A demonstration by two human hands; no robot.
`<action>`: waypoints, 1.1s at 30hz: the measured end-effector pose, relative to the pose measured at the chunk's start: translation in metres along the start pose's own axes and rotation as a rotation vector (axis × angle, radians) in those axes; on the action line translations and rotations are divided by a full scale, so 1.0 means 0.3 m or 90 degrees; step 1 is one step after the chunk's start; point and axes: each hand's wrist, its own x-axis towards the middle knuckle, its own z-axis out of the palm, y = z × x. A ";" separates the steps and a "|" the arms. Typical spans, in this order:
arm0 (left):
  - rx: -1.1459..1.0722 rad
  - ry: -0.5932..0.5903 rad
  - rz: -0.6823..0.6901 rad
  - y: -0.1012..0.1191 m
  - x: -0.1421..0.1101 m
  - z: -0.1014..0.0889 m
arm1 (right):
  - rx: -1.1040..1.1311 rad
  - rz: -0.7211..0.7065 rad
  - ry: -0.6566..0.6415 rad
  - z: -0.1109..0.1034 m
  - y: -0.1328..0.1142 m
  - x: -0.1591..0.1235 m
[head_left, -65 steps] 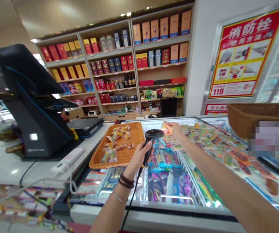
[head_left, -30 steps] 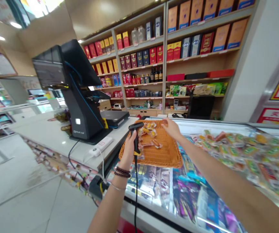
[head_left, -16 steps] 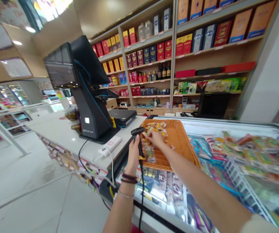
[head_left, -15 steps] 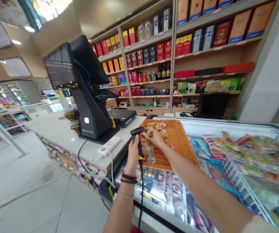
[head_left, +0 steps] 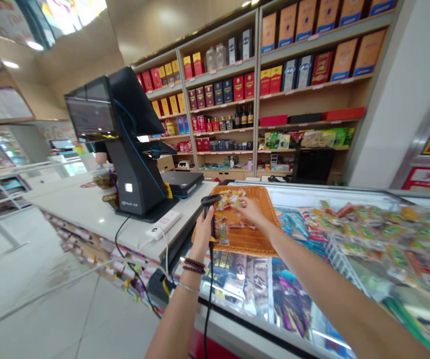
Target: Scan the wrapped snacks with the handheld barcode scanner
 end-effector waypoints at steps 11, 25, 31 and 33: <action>-0.079 -0.327 -0.068 -0.059 -0.251 0.408 | 0.265 0.127 0.146 -0.491 0.110 -0.299; -0.066 -0.340 -0.069 -0.195 -0.295 0.570 | 0.210 0.110 0.280 -0.575 0.369 -0.362; -0.058 -0.371 -0.124 -0.163 -0.300 0.546 | 0.186 0.075 0.266 -0.568 0.339 -0.376; -0.056 -0.374 -0.128 -0.153 -0.302 0.540 | 0.193 0.077 0.250 -0.568 0.334 -0.376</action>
